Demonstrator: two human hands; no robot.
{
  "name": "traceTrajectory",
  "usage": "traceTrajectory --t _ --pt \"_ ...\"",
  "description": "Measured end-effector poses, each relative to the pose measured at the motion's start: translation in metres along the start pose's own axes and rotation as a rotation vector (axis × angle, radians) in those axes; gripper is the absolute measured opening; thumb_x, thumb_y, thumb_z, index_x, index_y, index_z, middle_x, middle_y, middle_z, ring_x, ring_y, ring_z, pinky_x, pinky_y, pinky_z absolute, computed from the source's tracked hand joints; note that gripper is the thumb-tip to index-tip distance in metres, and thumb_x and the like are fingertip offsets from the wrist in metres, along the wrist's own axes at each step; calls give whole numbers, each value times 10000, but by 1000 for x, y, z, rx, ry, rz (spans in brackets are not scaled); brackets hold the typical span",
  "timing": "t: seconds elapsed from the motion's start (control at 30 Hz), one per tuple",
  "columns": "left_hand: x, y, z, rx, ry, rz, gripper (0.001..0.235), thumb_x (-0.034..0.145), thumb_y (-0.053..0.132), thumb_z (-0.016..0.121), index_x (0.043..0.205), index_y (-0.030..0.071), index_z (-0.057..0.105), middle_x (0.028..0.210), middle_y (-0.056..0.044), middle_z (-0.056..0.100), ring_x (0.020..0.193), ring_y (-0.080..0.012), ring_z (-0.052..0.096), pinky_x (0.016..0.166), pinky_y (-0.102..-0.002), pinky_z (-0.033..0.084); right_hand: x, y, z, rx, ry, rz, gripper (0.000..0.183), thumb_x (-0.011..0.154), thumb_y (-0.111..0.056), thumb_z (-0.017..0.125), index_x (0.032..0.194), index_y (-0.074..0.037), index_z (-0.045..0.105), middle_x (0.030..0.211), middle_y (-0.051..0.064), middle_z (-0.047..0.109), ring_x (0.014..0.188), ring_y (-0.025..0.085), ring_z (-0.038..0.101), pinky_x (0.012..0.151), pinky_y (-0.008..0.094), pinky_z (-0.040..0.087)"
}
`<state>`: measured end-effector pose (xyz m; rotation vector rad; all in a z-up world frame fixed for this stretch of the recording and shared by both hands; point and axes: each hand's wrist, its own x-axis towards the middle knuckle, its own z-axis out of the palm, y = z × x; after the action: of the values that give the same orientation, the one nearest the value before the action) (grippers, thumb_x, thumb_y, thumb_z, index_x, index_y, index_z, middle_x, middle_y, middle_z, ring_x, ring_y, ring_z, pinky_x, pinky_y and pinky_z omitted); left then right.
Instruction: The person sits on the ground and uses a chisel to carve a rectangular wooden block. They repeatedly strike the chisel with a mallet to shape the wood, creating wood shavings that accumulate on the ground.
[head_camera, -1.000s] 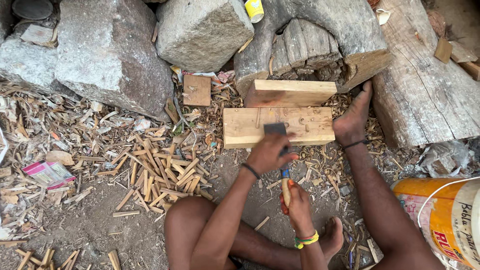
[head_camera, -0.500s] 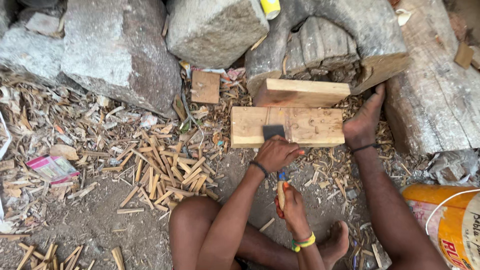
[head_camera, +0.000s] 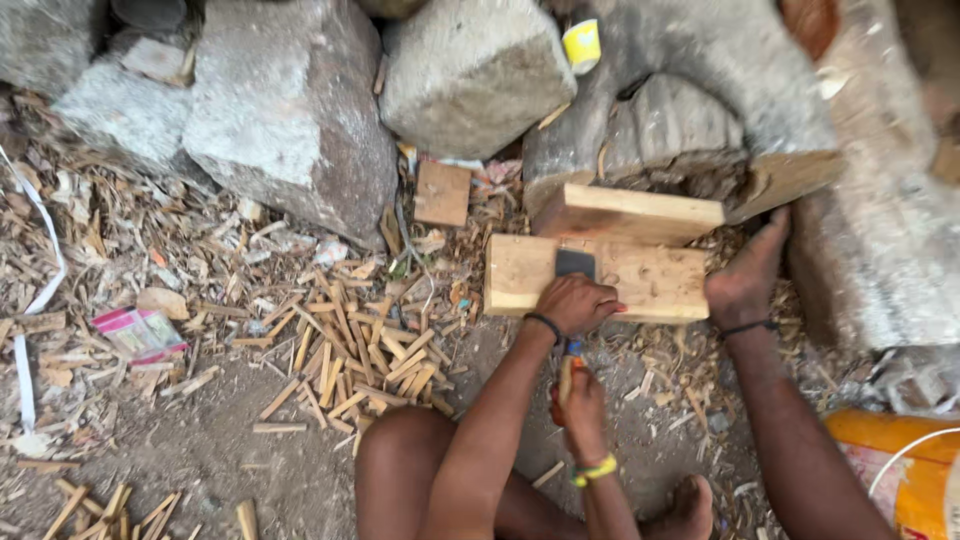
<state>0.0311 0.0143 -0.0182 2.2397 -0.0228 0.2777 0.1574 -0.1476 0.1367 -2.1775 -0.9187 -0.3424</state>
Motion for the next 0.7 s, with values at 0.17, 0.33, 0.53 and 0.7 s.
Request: traceTrajectory --t 0.17,0.33,0.53,0.7 --pt "27 -6 -3 53 66 63 213 878 388 672 953 230 793 921 -102 751 861 -377 691 772 -518 549 -3 -23 -7 69 27 -66 1014 676 44 556 1619 129 194 1655 317 348 1613 421 248 1372 476 145" --pt "2 16 0 89 203 99 276 1034 391 683 957 136 755 902 -85 762 899 -272 730 968 -427 557 -11 5 -13 17 47 -107 1004 684 2 648 1571 134 198 1590 310 358 1523 423 299 1310 472 193" --pt "-64 17 -28 -5 594 189 228 908 298 744 1024 101 736 1066 -79 762 1007 -281 685 942 -430 522 -18 29 -23 8 60 -124 1074 811 -268 741 1645 113 181 1692 276 328 1581 370 297 1381 444 215" --pt "-63 22 -61 265 542 -298 546 813 437 804 1192 68 671 1063 -138 689 1007 -337 636 916 -515 431 -16 -1 -43 106 90 -95 1375 659 -530 910 1615 130 173 1675 290 314 1585 381 280 1340 454 209"
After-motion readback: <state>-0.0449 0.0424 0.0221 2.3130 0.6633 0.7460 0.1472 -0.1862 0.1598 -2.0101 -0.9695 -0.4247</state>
